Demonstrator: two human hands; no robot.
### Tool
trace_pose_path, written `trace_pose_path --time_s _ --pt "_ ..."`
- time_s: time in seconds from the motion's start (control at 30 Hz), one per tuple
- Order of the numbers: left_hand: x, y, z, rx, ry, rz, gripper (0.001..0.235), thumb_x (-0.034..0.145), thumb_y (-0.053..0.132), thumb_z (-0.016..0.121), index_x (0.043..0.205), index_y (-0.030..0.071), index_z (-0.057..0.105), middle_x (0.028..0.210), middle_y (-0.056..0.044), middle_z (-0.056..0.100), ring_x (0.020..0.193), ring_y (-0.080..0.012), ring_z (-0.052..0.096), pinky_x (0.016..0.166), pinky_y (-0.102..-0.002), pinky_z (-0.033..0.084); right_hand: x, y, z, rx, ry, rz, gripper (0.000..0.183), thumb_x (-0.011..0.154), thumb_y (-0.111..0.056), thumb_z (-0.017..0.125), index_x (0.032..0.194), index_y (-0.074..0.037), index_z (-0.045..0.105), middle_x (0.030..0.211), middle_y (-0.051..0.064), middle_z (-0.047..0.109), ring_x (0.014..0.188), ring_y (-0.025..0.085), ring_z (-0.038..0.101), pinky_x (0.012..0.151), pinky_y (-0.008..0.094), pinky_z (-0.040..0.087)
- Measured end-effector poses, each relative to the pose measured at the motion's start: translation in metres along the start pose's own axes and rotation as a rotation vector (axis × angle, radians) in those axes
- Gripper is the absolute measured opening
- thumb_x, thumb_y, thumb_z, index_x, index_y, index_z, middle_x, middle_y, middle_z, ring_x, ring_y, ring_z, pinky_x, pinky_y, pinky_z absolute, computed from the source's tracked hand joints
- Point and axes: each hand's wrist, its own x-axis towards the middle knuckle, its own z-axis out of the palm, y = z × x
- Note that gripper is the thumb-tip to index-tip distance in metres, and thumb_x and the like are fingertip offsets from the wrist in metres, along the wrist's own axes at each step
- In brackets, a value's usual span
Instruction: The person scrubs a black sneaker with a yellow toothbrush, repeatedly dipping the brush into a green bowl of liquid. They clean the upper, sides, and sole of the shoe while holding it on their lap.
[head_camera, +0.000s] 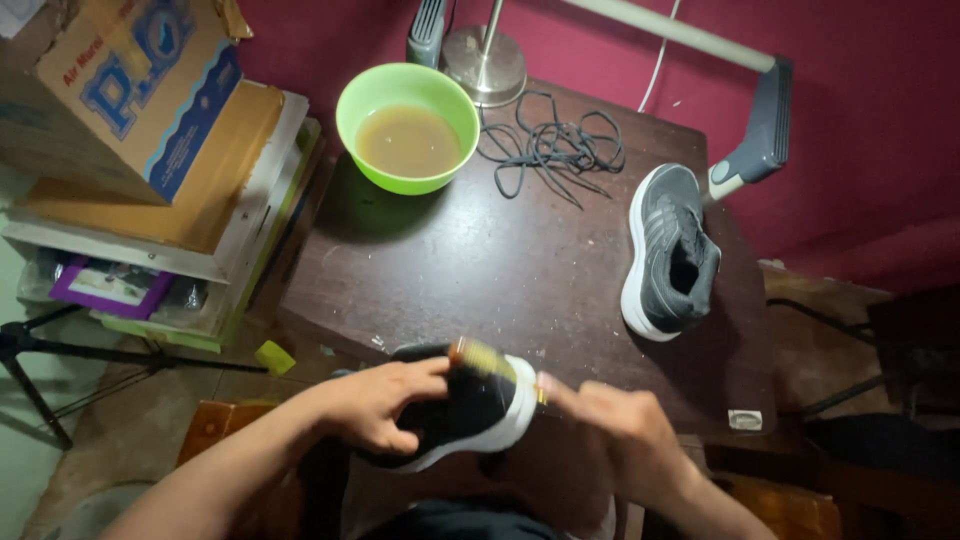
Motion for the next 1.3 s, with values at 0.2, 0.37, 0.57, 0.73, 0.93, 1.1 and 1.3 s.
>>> trace_pose_path --time_s 0.2,0.37,0.57,0.73,0.93,1.1,1.3 --pt "0.001 0.001 0.004 0.104 -0.078 -0.098 0.036 0.068 0.023 0.071 0.094 0.009 0.051 0.110 -0.012 0.048 0.086 -0.0337 0.058 0.075 -0.046 0.044 -0.005 0.024 0.006 -0.124 0.053 0.011 0.078 0.072 0.015 0.051 0.144 -0.015 0.058 0.065 -0.003 0.052 0.049 0.015 0.044 0.043 0.033 0.035" --pt "0.003 0.007 0.001 0.076 -0.082 -0.077 0.049 0.067 0.020 0.067 0.114 0.011 0.055 0.108 -0.010 0.049 0.092 -0.0316 0.060 0.079 -0.043 0.046 -0.017 0.005 0.000 0.073 -0.048 0.010 0.063 0.084 0.001 0.044 0.142 -0.017 0.060 0.074 0.000 0.059 0.054 0.018 0.053 0.051 0.030 0.044" --pt "0.002 0.001 0.007 0.097 -0.103 -0.091 0.033 0.068 0.021 0.070 0.095 0.010 0.054 0.107 -0.009 0.048 0.086 -0.0307 0.059 0.074 -0.044 0.045 -0.017 0.018 0.005 -0.004 0.084 0.023 0.079 0.069 0.004 0.054 0.144 -0.020 0.058 0.066 -0.005 0.045 0.052 0.014 0.042 0.049 0.031 0.036" --pt "0.002 0.000 0.004 0.079 -0.101 -0.106 0.073 0.068 0.021 0.066 0.140 0.021 0.059 0.117 -0.011 0.050 0.101 -0.0331 0.062 0.090 -0.040 0.047 -0.033 0.013 0.019 -0.161 -0.076 -0.038 0.055 0.093 -0.015 0.053 0.147 -0.026 0.056 0.068 -0.005 0.038 0.048 0.014 0.041 0.040 0.032 0.033" --pt "0.002 -0.004 0.001 0.075 -0.080 -0.110 0.046 0.066 0.023 0.069 0.109 0.009 0.060 0.115 -0.012 0.052 0.101 -0.0320 0.061 0.089 -0.040 0.046 -0.023 0.025 0.025 -0.120 0.202 -0.117 0.044 0.103 -0.003 0.053 0.144 -0.016 0.057 0.070 -0.006 0.040 0.056 0.011 0.041 0.050 0.028 0.035" --pt "-0.003 -0.023 0.013 0.065 -0.030 -0.068 0.058 0.066 0.023 0.073 0.121 0.007 0.062 0.138 -0.021 0.051 0.123 -0.0357 0.058 0.105 -0.037 0.041 -0.034 0.041 0.040 -0.085 0.082 -0.111 0.041 0.104 -0.005 0.050 0.141 -0.021 0.063 0.071 -0.006 0.032 0.053 0.010 0.037 0.048 0.026 0.033" --pt "-0.002 -0.003 0.003 0.015 -0.045 -0.039 0.047 0.066 0.020 0.068 0.111 0.008 0.061 0.106 -0.010 0.049 0.096 -0.0290 0.058 0.088 -0.039 0.046 -0.039 0.028 0.032 0.173 0.250 -0.142 0.037 0.110 -0.020 0.040 0.138 -0.007 0.061 0.069 -0.001 0.036 0.055 0.014 0.034 0.052 0.031 0.030"
